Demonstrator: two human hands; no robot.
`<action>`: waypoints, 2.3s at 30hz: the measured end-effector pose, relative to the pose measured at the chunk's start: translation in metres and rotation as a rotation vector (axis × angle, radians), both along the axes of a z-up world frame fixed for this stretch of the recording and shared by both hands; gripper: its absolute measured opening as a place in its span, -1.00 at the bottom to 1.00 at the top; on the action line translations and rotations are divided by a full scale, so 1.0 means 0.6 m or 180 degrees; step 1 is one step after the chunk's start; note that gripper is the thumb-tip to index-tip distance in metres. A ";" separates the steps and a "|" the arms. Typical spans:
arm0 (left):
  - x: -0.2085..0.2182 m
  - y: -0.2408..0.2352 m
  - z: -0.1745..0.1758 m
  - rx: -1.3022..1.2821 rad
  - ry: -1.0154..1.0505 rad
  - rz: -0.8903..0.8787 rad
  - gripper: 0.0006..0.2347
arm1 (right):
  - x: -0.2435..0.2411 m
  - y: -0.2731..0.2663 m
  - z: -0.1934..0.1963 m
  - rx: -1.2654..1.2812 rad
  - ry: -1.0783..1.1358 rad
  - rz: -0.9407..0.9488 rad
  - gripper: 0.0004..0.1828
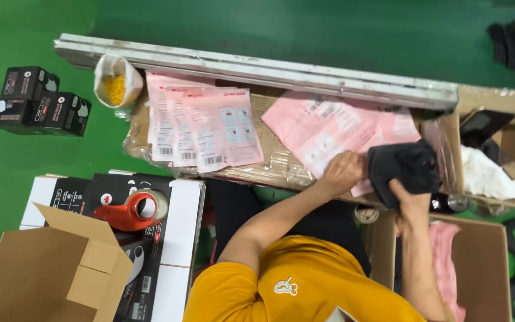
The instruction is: Packing black face masks into pink plastic bags and then into cardboard boxes at a factory conveyor belt.
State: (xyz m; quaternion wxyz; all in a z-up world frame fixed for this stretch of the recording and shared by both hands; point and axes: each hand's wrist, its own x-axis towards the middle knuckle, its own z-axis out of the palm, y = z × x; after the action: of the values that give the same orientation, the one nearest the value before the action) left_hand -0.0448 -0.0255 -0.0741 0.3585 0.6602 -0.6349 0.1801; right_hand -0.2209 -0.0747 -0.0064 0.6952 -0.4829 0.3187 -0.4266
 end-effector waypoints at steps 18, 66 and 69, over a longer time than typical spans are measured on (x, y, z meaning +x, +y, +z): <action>0.067 0.053 0.310 -0.0922 0.2706 -0.0983 -0.39 | 0.108 0.036 0.293 -0.4391 0.1995 -0.0643 -0.51; 0.073 0.193 0.373 -0.0655 0.1701 -0.0813 -0.89 | 0.119 0.081 0.322 -0.4460 0.1496 0.0044 -0.83; 0.101 0.211 0.374 -0.0471 0.2219 -0.0841 -0.87 | 0.117 0.071 0.319 -0.4446 0.1507 0.0250 -0.82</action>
State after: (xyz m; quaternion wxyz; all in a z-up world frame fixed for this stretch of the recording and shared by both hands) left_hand 0.0161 0.1014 0.1505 0.6199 0.5666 -0.5398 -0.0577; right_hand -0.1504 -0.0319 0.1849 0.1532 -0.9031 0.0968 -0.3893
